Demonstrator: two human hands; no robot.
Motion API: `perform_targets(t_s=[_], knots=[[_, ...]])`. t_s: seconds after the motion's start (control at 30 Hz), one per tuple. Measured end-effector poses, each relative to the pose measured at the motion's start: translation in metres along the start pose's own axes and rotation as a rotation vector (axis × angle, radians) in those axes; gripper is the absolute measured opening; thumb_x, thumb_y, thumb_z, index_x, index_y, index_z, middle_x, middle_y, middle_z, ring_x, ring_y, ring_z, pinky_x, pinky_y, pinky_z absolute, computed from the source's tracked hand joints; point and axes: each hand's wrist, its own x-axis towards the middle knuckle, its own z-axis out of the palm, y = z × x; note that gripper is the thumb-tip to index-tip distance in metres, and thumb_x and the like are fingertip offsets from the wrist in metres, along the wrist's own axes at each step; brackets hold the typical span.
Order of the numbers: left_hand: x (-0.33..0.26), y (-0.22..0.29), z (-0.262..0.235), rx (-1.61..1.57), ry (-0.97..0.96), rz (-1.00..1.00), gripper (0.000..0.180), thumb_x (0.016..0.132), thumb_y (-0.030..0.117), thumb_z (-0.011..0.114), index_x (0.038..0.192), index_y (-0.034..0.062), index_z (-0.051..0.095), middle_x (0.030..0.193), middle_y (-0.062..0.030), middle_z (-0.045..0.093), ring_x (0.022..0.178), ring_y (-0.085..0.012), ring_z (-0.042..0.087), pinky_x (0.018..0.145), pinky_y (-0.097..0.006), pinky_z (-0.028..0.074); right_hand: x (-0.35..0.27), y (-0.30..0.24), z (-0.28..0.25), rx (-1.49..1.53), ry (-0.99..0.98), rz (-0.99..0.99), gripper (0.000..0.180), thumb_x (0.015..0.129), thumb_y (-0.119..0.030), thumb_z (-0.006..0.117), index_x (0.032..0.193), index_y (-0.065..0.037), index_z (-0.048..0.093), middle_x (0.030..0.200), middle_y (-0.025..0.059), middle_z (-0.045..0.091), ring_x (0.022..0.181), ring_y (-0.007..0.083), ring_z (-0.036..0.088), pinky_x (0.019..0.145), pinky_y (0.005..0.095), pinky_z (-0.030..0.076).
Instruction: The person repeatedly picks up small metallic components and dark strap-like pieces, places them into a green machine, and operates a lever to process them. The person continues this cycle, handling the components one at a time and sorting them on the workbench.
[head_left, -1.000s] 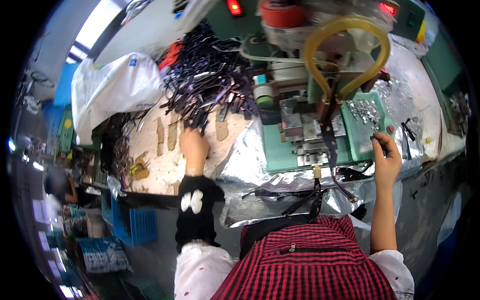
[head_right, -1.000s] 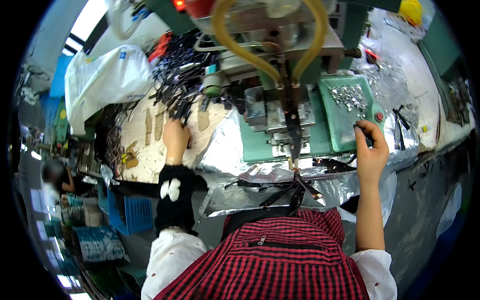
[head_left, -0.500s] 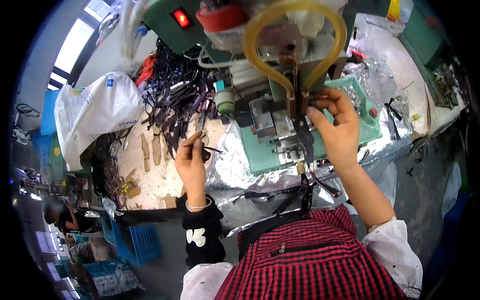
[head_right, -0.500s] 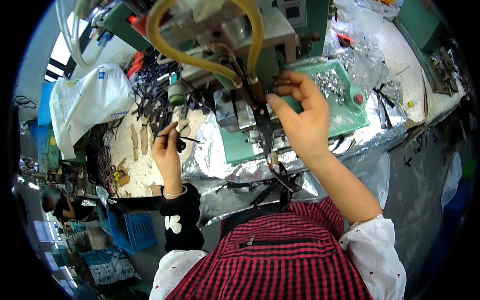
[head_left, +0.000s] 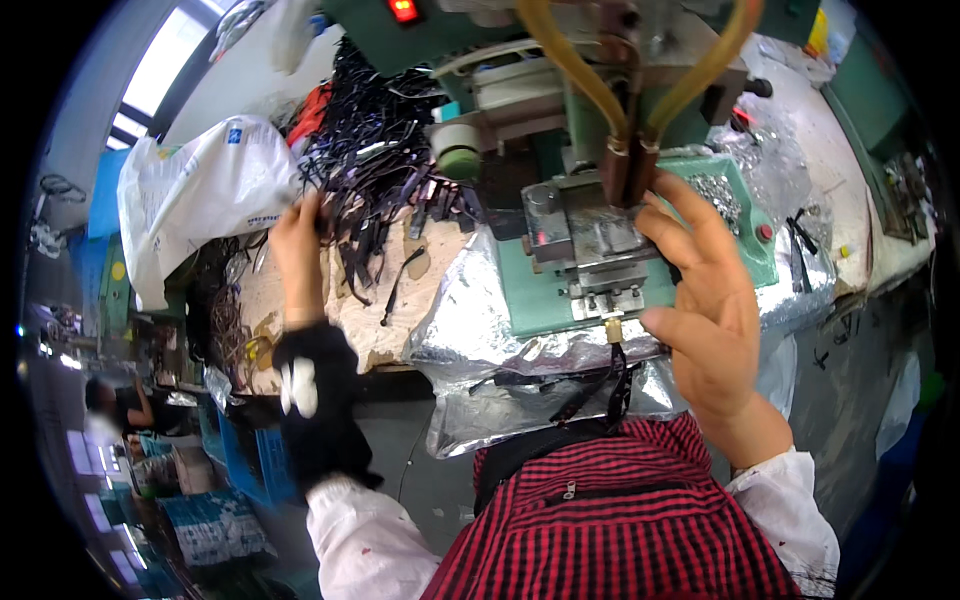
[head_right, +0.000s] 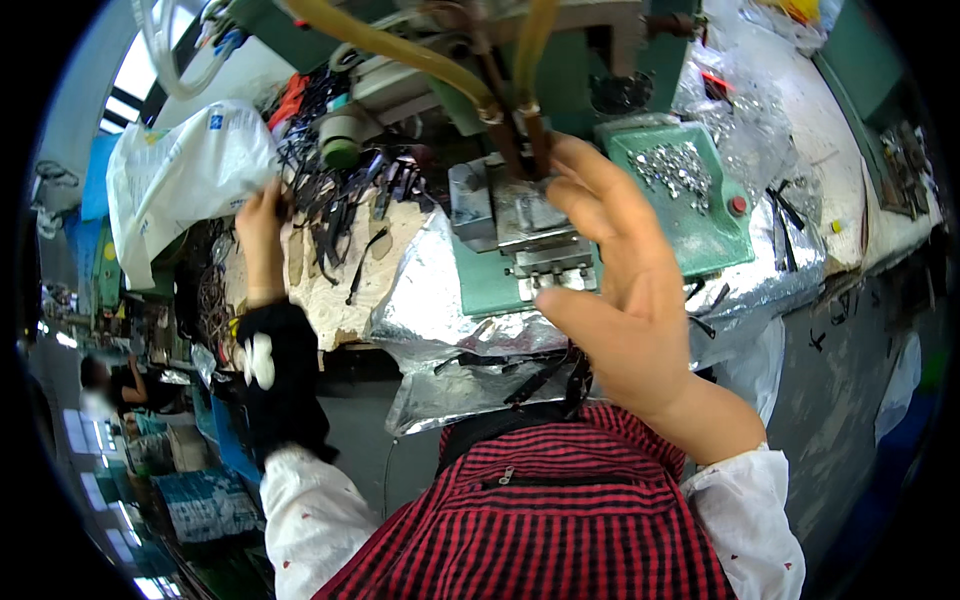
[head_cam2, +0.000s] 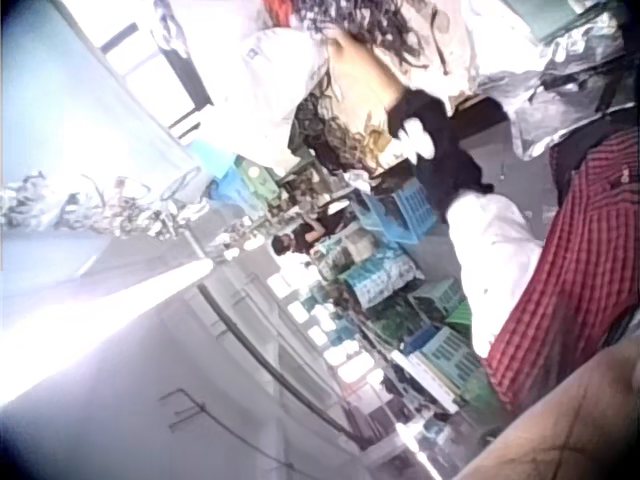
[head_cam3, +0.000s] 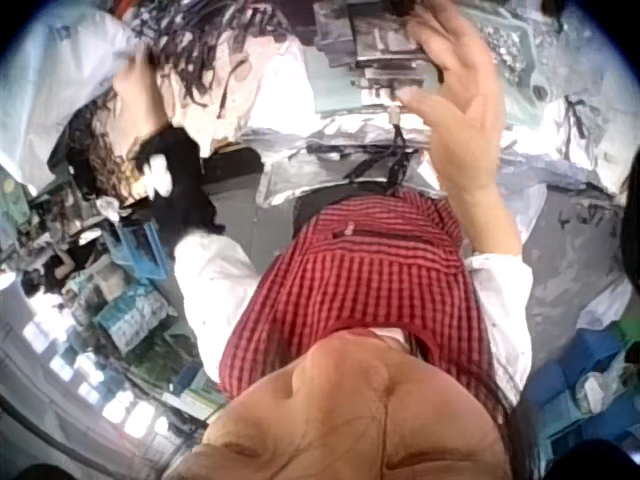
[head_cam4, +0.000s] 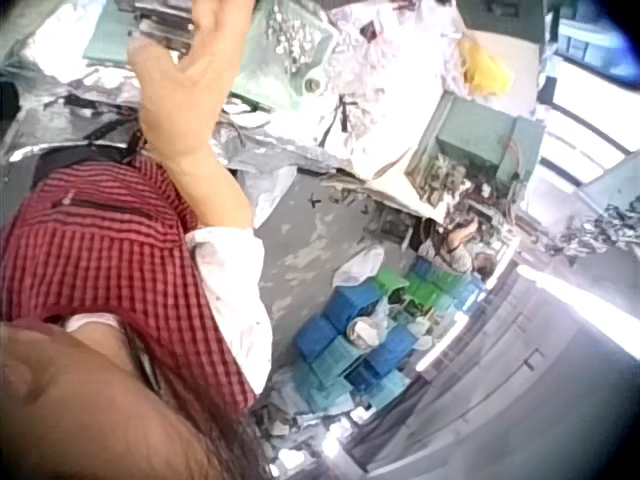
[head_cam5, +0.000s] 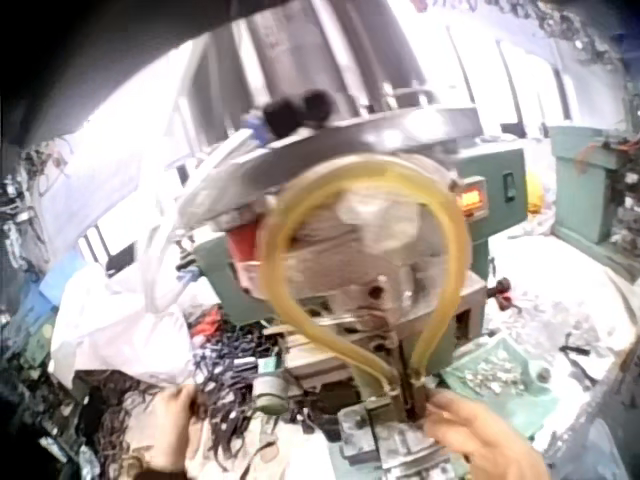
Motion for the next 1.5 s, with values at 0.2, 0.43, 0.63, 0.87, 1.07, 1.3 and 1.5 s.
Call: perform_targets(t_s=[0.2,0.43,0.63,0.87,1.07,1.3,1.5], knots=[[0.1,0.091,0.01,-0.115,-0.077,0.239,0.056,0.087,0.022,0.076,0.129,-0.01,0.054,0.097,-0.0166,0.069,0.091,-0.02,0.067,0.08,-0.034,0.058,0.009,0.002,-0.027,-0.252,-0.011,-0.019,0.074,0.079,-0.002,0.066,0.148,0.005,0.04,0.149,0.0156,0.047,0.133,0.0287,0.049,0.114,0.0391,0.033],[-0.068,-0.045,0.019,0.638,-0.31,0.454,0.016,0.08,0.015,0.076,0.088,0.0024,0.072,0.085,-0.0149,0.065,0.079,-0.0317,0.06,0.073,-0.041,0.049,0.036,0.027,-0.035,-0.153,0.3,-0.076,0.047,0.088,-0.004,0.066,0.133,0.002,0.055,0.125,0.0091,0.064,0.115,0.0165,0.059,0.101,0.0299,0.043],[-0.152,-0.055,0.022,0.516,-0.148,0.15,0.019,0.081,0.014,0.075,0.092,-0.0008,0.07,0.091,-0.0151,0.063,0.087,-0.0328,0.061,0.078,-0.04,0.048,0.005,0.033,-0.059,-0.689,0.245,-0.326,0.017,0.085,-0.003,0.068,0.101,-0.002,0.072,0.099,0.0089,0.07,0.096,0.0208,0.064,0.089,0.0323,0.048],[-0.143,-0.063,0.015,1.163,-0.329,0.241,0.011,0.078,0.012,0.064,0.08,0.0019,0.063,0.09,-0.0173,0.064,0.087,-0.0384,0.062,0.072,-0.049,0.05,-0.03,0.051,-0.111,-0.917,0.417,-0.106,0.017,0.082,-0.005,0.069,0.099,-0.003,0.072,0.095,0.012,0.07,0.098,0.0247,0.066,0.088,0.0346,0.05],[-0.129,-0.073,0.024,1.27,-0.177,0.342,0.007,0.077,0.01,0.063,0.077,0.0028,0.063,0.088,-0.018,0.064,0.086,-0.0388,0.063,0.073,-0.049,0.051,-0.027,0.08,-0.09,-1.326,0.18,-0.388,0.016,0.07,-0.014,0.079,0.086,-0.014,0.077,0.125,0.0181,0.062,0.128,0.0361,0.053,0.093,0.0437,0.05],[-0.125,-0.07,0.036,1.188,-0.18,0.392,0.017,0.079,0.01,0.063,0.093,0.0007,0.067,0.095,-0.0175,0.066,0.09,-0.034,0.067,0.073,-0.045,0.056,-0.011,0.111,-0.075,-1.536,0.268,-0.322,0.009,0.071,-0.013,0.075,0.078,-0.009,0.073,0.13,0.0148,0.063,0.134,0.0343,0.049,0.091,0.0445,0.049],[-0.109,-0.079,0.033,1.302,-0.312,0.215,0.011,0.077,0.011,0.066,0.084,0.004,0.07,0.092,-0.0144,0.07,0.082,-0.0354,0.069,0.074,-0.043,0.057,0.009,0.103,-0.081,-1.212,0.402,-0.354,0.012,0.082,-0.001,0.07,0.094,-0.001,0.069,0.096,0.0135,0.07,0.089,0.0294,0.068,0.084,0.0374,0.052]])
